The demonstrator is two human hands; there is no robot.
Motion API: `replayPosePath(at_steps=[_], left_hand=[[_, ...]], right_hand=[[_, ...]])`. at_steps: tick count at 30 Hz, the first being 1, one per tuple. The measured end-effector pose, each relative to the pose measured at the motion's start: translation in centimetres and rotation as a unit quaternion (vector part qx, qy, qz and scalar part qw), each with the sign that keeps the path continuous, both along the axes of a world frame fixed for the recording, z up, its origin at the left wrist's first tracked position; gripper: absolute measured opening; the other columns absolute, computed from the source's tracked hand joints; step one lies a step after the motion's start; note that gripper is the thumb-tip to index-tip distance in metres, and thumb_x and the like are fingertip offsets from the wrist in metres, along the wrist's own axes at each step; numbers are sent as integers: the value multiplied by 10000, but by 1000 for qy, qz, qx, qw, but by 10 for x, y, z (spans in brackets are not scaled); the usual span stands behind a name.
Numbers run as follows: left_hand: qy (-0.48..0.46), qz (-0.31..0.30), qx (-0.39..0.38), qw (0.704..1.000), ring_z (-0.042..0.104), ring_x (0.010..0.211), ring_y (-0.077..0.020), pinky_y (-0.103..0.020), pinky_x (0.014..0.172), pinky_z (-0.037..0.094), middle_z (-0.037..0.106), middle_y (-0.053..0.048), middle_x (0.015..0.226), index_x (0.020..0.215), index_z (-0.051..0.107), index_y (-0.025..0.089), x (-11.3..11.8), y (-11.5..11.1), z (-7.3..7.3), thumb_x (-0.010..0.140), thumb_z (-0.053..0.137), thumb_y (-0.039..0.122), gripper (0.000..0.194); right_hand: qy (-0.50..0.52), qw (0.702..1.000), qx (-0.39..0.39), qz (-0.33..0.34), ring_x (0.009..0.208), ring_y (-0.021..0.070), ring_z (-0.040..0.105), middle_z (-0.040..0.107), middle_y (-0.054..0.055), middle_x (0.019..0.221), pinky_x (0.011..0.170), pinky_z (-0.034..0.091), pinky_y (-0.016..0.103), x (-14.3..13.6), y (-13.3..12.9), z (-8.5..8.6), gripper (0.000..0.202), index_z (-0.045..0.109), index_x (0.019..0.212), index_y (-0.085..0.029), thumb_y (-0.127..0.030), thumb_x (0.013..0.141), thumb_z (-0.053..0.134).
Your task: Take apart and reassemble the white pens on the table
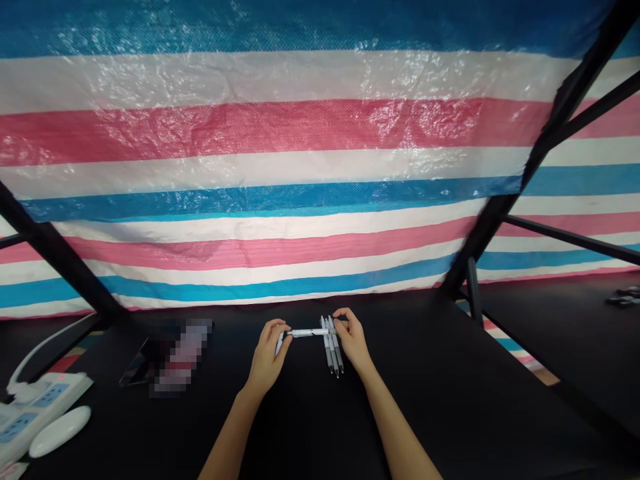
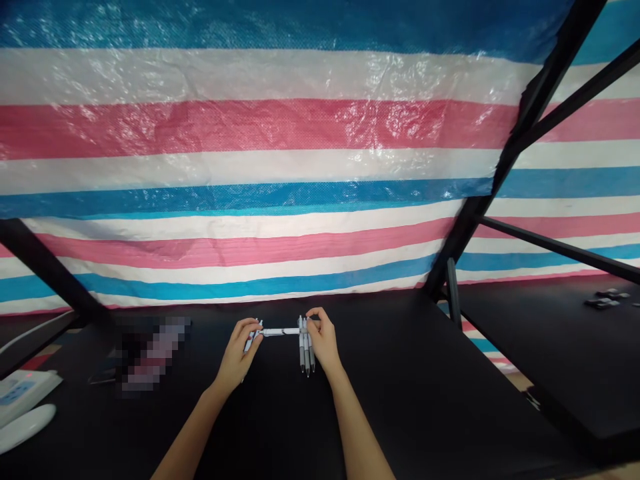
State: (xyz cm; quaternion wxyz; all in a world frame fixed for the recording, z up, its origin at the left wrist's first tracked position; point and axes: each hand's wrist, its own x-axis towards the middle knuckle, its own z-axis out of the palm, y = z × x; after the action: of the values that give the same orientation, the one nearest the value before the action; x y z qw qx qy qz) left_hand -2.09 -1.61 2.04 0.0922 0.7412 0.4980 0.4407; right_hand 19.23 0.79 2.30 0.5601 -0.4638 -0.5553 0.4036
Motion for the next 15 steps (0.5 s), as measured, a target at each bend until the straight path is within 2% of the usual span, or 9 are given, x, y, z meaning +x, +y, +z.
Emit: replayPosePath(at_steps=[6, 12, 15], left_hand=[[-2, 4, -4, 1000, 567, 938, -172, -309, 851, 451, 530, -72, 1006, 811, 581, 197, -1, 0, -1, 897, 367, 301, 253], [-9, -13, -25, 1000, 536, 1030, -194, -324, 873, 442, 536, -81, 1078, 1017, 557, 221, 0, -2, 4, 882, 409, 325, 226], [-15, -15, -30, 999, 554, 967, -180, -308, 843, 445, 544, -71, 1009, 882, 564, 210, 1, -2, 5, 894, 377, 322, 218]], right_hand=[[0, 1000, -4, 10, 397, 74, 192, 205, -117, 455, 411, 148, 195, -1, 0, 0, 99, 466, 836, -207, -284, 773, 469], [2, 1000, 0, -6, 389, 73, 192, 205, -118, 451, 410, 139, 200, 0, 0, 1, 97, 469, 833, -206, -272, 763, 475], [7, 1000, 0, -3, 384, 69, 190, 209, -118, 450, 408, 135, 200, 0, 0, 2, 100, 470, 833, -202, -273, 762, 474]])
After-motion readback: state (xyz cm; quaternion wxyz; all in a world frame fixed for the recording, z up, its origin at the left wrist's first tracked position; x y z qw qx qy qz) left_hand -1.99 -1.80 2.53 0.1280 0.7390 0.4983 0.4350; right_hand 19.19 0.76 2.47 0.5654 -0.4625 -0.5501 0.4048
